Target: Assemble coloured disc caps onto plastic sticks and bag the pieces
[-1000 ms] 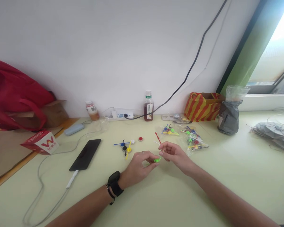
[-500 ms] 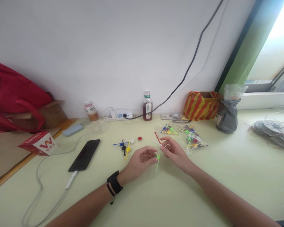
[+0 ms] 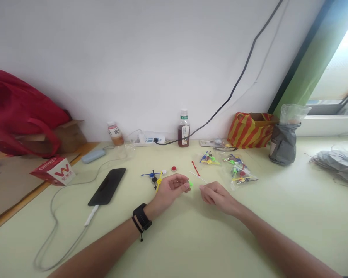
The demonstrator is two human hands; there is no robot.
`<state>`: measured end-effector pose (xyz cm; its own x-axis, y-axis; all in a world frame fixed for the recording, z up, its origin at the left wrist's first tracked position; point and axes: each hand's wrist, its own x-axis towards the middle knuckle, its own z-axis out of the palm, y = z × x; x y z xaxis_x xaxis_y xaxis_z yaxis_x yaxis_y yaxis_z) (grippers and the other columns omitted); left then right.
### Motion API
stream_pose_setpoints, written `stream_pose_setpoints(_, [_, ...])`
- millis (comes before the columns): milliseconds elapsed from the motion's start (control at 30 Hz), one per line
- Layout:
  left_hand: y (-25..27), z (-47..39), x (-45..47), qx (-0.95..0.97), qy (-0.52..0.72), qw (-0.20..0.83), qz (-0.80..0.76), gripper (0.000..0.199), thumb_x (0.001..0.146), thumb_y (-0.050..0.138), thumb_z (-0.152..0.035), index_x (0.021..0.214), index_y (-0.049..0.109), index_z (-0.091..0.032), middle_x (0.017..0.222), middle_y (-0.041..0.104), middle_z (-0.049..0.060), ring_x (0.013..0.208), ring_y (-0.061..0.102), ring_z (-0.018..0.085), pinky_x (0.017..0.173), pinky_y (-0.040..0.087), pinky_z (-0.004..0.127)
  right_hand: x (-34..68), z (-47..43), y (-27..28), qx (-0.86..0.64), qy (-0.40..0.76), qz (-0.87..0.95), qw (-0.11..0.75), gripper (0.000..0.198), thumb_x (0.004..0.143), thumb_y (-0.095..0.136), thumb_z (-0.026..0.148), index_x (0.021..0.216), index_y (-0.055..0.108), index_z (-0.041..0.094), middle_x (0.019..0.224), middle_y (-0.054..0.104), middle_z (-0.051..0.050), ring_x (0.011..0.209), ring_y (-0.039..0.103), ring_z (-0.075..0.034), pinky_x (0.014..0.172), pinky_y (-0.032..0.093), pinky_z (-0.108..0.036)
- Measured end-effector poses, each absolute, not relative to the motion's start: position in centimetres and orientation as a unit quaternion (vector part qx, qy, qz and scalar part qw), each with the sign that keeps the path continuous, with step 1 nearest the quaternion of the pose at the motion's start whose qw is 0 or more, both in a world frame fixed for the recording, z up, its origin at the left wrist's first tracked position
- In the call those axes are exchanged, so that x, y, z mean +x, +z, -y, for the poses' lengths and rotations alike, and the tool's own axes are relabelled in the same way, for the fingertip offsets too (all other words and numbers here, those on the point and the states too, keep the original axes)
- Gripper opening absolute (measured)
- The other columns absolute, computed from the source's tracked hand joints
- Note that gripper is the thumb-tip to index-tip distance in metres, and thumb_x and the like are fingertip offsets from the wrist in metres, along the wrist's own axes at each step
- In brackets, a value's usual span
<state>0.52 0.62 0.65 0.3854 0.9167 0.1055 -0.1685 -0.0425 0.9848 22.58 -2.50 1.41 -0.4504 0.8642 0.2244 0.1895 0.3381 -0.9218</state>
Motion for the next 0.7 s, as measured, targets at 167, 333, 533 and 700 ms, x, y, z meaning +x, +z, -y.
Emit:
stream_pose_setpoints(167, [0.36, -0.81, 0.54, 0.566, 0.451, 0.605, -0.333, 0.035, 0.077, 0.088, -0.038, 0.098, 0.071, -0.015, 0.088, 0.071, 0.004, 0.079, 0.069, 0.015, 0.083, 0.061, 0.033, 22.84, 2.18, 1.92, -0.375, 0.440, 0.711, 0.401, 0.054, 0.101, 0.052, 0.053, 0.060, 0.046, 0.020, 0.061, 0.042, 0.003, 0.059, 0.037, -0.013, 0.059, 0.032, -0.029])
stream_pose_setpoints(333, [0.43, -0.58, 0.54, 0.574, 0.442, 0.598, -0.342, 0.036, 0.078, 0.087, -0.039, 0.099, 0.071, -0.015, 0.089, 0.071, 0.004, 0.080, 0.069, 0.016, 0.085, 0.061, 0.035, 22.59, 1.88, 1.89, -0.404, 0.428, 0.692, 0.417, 0.033, 0.096, 0.062, 0.051, 0.085, 0.060, 0.021, 0.079, 0.059, 0.000, 0.072, 0.052, -0.016, 0.066, 0.042, -0.029])
stream_pose_setpoints(533, [0.30, -0.41, 0.44, 0.606, 0.414, 0.593, -0.331, 0.035, 0.081, 0.085, -0.040, 0.102, 0.072, -0.015, 0.097, 0.073, 0.008, 0.088, 0.070, 0.018, 0.087, 0.060, 0.036, 22.04, 2.08, 1.48, -0.388, 0.450, 0.698, 0.401, 0.028, 0.093, 0.067, 0.051, 0.099, 0.063, 0.023, 0.092, 0.068, -0.004, 0.084, 0.063, -0.019, 0.074, 0.051, -0.032])
stream_pose_setpoints(700, [0.05, -0.41, 0.45, 0.609, 0.407, 0.599, -0.323, 0.035, 0.082, 0.083, -0.040, 0.103, 0.072, -0.015, 0.099, 0.073, 0.009, 0.088, 0.071, 0.019, 0.087, 0.059, 0.036, 21.94, 2.05, 0.99, -0.383, 0.444, 0.708, 0.393, 0.022, 0.095, 0.065, 0.044, 0.097, 0.062, 0.023, 0.090, 0.068, -0.004, 0.082, 0.064, -0.019, 0.074, 0.052, -0.033])
